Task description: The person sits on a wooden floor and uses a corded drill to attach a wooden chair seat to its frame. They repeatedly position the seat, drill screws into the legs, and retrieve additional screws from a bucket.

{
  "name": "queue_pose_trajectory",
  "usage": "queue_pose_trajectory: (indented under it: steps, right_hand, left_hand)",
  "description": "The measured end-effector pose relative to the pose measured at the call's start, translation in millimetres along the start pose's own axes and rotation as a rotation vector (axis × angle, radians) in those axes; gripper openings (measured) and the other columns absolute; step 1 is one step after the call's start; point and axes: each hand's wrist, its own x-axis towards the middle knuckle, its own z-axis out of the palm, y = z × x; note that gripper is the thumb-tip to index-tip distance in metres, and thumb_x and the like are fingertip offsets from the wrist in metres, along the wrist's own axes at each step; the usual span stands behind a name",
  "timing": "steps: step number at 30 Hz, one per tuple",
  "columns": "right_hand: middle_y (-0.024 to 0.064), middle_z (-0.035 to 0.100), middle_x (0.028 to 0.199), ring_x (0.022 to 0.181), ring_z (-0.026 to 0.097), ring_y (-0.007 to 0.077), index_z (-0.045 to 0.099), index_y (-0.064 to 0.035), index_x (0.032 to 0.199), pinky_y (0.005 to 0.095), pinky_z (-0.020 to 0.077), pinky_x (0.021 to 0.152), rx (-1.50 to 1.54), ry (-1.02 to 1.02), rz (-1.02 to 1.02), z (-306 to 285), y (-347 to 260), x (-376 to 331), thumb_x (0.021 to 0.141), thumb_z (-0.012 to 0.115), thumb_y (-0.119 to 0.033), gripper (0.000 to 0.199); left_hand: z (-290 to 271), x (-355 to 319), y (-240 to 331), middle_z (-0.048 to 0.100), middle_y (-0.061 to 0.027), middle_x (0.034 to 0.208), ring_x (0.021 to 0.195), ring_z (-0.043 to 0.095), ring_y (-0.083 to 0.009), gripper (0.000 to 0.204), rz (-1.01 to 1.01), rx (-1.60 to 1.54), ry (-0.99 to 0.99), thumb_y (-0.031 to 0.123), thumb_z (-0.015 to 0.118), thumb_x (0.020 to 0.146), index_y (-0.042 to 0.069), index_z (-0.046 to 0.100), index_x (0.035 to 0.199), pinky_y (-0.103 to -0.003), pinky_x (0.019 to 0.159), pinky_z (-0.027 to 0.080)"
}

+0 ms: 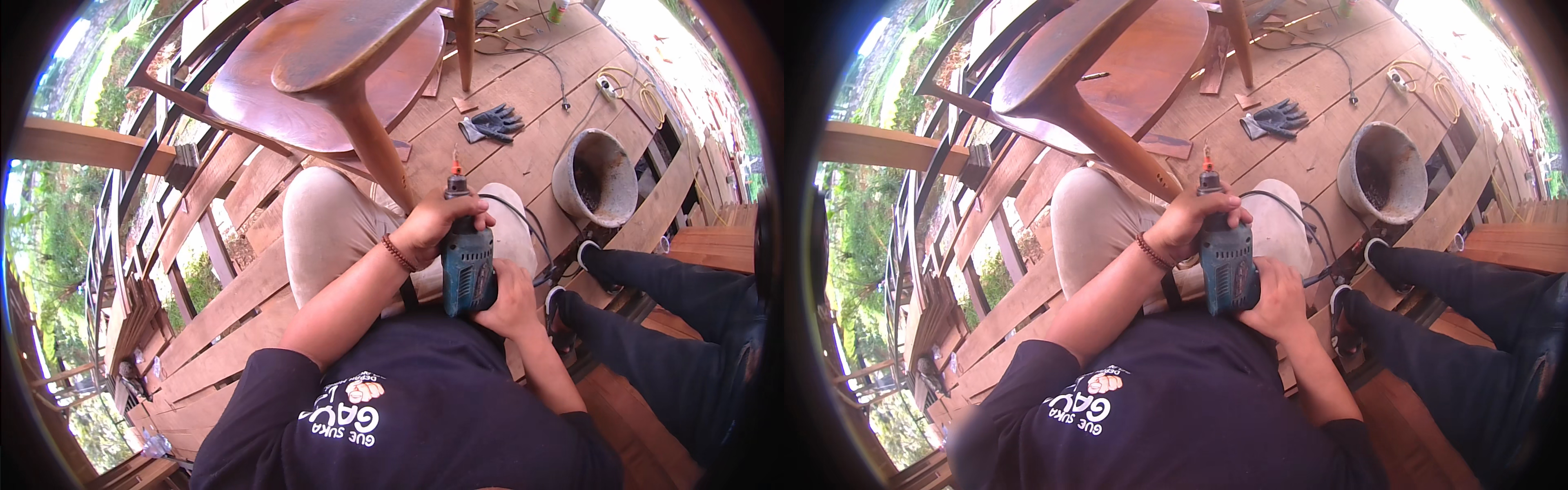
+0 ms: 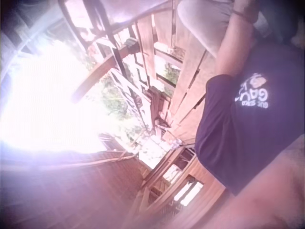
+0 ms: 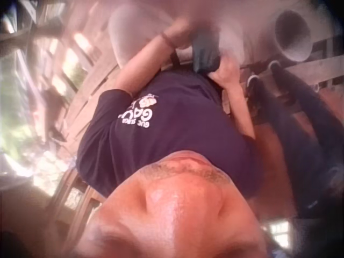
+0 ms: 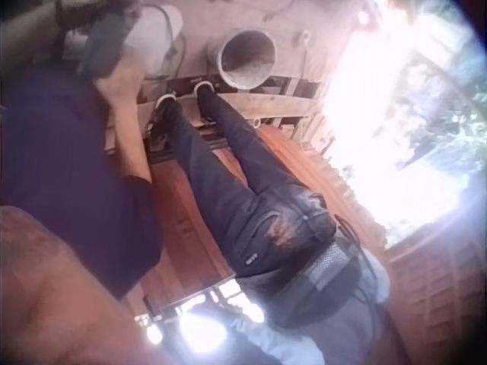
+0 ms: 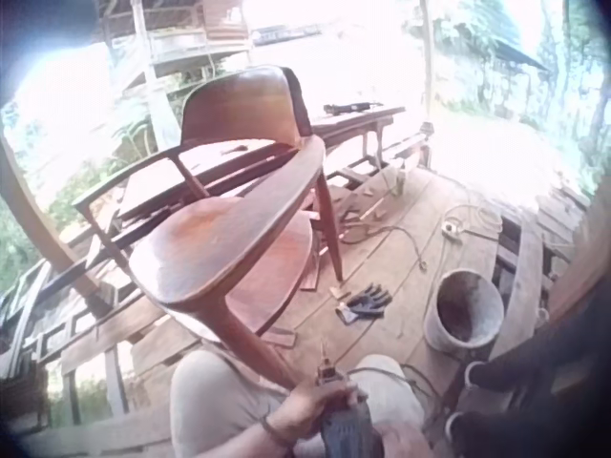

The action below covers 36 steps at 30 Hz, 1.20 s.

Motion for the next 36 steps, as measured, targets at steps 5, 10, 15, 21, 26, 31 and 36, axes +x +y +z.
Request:
queue_pose_trajectory:
  steps: [5,10,15,21,26,31,36]
  right_hand:
    - [0.0160,0.061,0.110,0.098,0.060,0.0350,0.055,-0.0029,0.123,0.0446,0.0436,0.086,-0.068,0.131,-0.050,16,6,-8,0.055,0.084,-0.042,0.083]
    - [0.0127,0.063,0.100,0.090,0.062,0.0314,0.062,-0.0017,0.105,0.0420,0.0441,0.081,-0.175,0.142,-0.041,12,5,-7,0.051,0.084,-0.049,0.075]
    - [0.0096,0.063,0.089,0.084,0.062,0.0283,0.065,-0.0027,0.092,0.0408,0.0445,0.078,-0.160,0.140,-0.080,11,14,-5,0.051,0.083,-0.053,0.068]
    - [0.0096,0.063,0.088,0.084,0.062,0.0285,0.065,-0.0035,0.093,0.0405,0.0443,0.078,-0.161,0.170,-0.096,9,13,-2,0.053,0.083,-0.052,0.065]
    - [0.0122,0.065,0.094,0.088,0.063,0.0307,0.065,-0.0008,0.098,0.0432,0.0461,0.082,-0.136,0.085,-0.051,-2,3,6,0.055,0.086,-0.052,0.070]
    - [0.0136,0.067,0.099,0.092,0.066,0.0238,0.064,0.0030,0.110,0.0375,0.0513,0.084,0.529,0.130,0.117,-37,2,60,0.083,0.078,-0.036,0.049]
    - [0.0059,0.068,0.097,0.065,0.060,0.0076,0.065,0.0018,0.121,0.0210,0.0469,0.056,1.164,-0.130,0.388,-27,-16,145,0.099,0.063,-0.025,0.034]
  left_hand:
    - [-12,7,-2,0.062,-0.0052,0.076,0.098,0.067,-0.0242,0.017,-0.017,0.005,0.013,0.020,0.066,0.092,0.006,0.060,0.084,-0.039,0.083,0.054]
    - [-16,13,-4,0.060,-0.0037,0.074,0.095,0.066,-0.0236,0.019,-0.109,-0.081,0.067,0.021,0.066,0.093,0.008,0.059,0.082,-0.041,0.083,0.055]
    - [-17,21,-8,0.060,-0.0028,0.072,0.093,0.066,-0.0205,0.017,-0.143,-0.120,0.083,0.020,0.066,0.093,0.007,0.060,0.084,-0.037,0.085,0.052]
    - [-24,26,-13,0.056,-0.0020,0.069,0.094,0.067,-0.0246,0.014,-0.096,-0.054,0.059,0.018,0.063,0.094,0.009,0.055,0.087,-0.045,0.087,0.054]
    - [-28,20,-9,0.056,-0.0025,0.069,0.098,0.067,-0.0253,0.015,-0.076,-0.022,0.039,0.018,0.063,0.094,0.009,0.054,0.086,-0.044,0.088,0.053]
    - [-24,13,-2,0.058,-0.0036,0.070,0.091,0.067,-0.0235,0.014,-0.034,-0.057,-0.063,0.015,0.064,0.092,0.008,0.055,0.085,-0.039,0.083,0.053]
    - [-21,14,-3,0.062,-0.0041,0.075,0.075,0.064,-0.0169,0.010,-0.040,-0.002,-0.100,0.010,0.066,0.088,0.005,0.059,0.093,-0.030,0.072,0.051]
